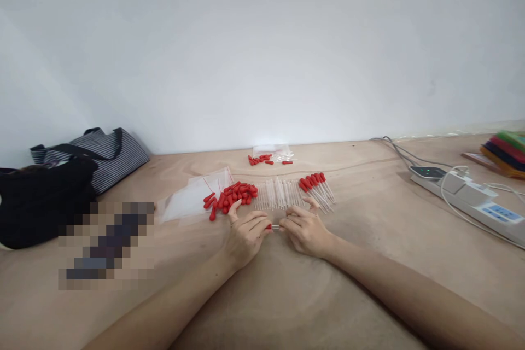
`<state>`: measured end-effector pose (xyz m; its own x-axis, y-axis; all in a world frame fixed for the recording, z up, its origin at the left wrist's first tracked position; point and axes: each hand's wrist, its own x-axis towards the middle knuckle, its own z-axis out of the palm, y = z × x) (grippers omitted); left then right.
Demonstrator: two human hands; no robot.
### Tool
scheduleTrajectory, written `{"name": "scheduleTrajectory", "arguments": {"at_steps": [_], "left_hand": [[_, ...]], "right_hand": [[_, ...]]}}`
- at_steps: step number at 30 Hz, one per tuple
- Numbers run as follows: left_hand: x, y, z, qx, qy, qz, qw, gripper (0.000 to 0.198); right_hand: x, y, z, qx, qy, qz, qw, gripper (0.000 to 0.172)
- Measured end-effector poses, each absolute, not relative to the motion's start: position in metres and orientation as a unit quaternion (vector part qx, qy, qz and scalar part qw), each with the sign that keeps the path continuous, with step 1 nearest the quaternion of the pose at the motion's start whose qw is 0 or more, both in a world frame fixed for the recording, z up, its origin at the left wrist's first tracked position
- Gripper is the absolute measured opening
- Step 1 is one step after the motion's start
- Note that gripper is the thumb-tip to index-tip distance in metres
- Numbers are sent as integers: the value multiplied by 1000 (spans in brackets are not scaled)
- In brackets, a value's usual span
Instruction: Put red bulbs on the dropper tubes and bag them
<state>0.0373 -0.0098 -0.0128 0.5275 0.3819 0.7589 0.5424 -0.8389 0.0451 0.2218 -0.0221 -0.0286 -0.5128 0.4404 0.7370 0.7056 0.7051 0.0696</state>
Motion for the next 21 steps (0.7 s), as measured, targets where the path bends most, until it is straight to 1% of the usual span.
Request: {"name": "scheduleTrajectory", "arguments": {"at_steps": [5,9,13,18,21], "left_hand": [[37,-10,-13,-871,-270,-401,84,15],[35,-7,-8,-872,-304,-379,58,12],[31,-3,-4,-876,-330,-350,45,11],[30,-5,-3,-874,-343,-342,36,15],[30,-5,-4,-878,-341,-334,38,15]], "right_hand": [[220,-22,-25,-349,-859,-122,354,21],[220,-21,-22,-376,-856,-95,341,22],[222,-19,-22,-397,-851,-93,330,22],[226,-19,-21,-401,-851,-97,325,18],[229,-20,-19,-393,-858,-110,313,18]]}}
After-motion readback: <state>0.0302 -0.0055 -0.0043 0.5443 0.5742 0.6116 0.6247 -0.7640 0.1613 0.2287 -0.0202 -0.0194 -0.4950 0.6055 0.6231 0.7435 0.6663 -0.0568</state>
